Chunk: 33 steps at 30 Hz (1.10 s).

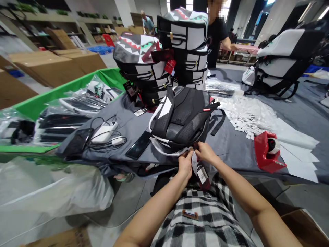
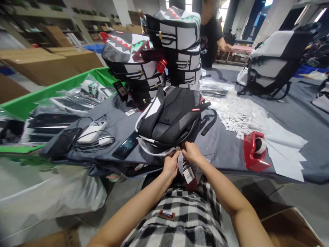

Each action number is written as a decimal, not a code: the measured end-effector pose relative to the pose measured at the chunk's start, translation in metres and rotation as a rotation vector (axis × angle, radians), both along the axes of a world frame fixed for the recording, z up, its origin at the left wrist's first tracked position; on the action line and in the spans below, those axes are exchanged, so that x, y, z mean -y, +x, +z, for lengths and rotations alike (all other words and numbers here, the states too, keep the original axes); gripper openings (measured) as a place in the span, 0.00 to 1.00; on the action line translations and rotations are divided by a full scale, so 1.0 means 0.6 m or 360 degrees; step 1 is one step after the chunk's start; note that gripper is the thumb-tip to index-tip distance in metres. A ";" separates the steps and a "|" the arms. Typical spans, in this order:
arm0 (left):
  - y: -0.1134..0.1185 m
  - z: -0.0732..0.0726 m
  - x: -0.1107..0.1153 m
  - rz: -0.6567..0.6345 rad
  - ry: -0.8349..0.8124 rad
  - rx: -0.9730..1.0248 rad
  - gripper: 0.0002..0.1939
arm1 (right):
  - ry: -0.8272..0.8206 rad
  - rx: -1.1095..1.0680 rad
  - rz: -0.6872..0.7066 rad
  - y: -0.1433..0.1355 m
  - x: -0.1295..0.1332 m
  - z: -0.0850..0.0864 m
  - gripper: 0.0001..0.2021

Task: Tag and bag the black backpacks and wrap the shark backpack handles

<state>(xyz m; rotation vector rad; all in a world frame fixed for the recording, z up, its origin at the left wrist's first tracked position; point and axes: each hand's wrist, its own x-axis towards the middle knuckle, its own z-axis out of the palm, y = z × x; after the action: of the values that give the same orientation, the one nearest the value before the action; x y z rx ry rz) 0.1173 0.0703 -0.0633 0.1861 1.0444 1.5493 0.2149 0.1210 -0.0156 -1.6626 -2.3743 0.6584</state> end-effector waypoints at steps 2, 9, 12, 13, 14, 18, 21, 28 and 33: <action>0.001 0.000 -0.001 0.0042 -0.0003 0.0015 0.20 | -0.0040 -0.0243 -0.0116 -0.002 0.003 -0.011 0.11; -0.008 0.001 0.000 0.0010 -0.0139 0.0135 0.19 | -0.0740 -0.0878 -0.0060 0.000 -0.004 -0.032 0.24; -0.012 0.005 -0.003 -0.0068 -0.0134 0.0165 0.20 | -0.1279 -0.1150 0.0047 0.005 -0.013 -0.038 0.29; -0.012 0.007 -0.004 -0.0104 -0.0146 0.0172 0.20 | -0.1421 -0.1220 0.0047 0.005 -0.017 -0.040 0.30; -0.012 0.010 -0.004 -0.0145 -0.0155 0.0176 0.19 | -0.1513 -0.1258 0.0032 0.004 -0.021 -0.042 0.31; -0.031 0.026 0.029 -0.0374 -0.0031 0.0054 0.25 | -0.1672 -0.1270 -0.0013 0.011 -0.033 -0.040 0.32; -0.090 0.059 0.099 -0.0755 0.0035 -0.0338 0.27 | -0.1704 -0.1172 0.0026 0.053 -0.024 -0.030 0.29; -0.256 0.195 0.188 -0.1458 0.0158 -0.0937 0.18 | -0.1716 -0.0574 0.0023 0.172 0.066 -0.034 0.20; -0.260 0.227 -0.014 -0.0341 0.0247 -0.1342 0.13 | -0.1177 -0.0414 0.0315 0.221 0.054 0.037 0.17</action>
<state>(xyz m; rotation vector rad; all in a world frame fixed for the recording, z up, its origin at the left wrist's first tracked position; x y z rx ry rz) -0.0385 0.0789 0.0731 1.0931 1.4790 1.3618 0.3473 0.0888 0.0067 -1.4163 -2.2465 1.8356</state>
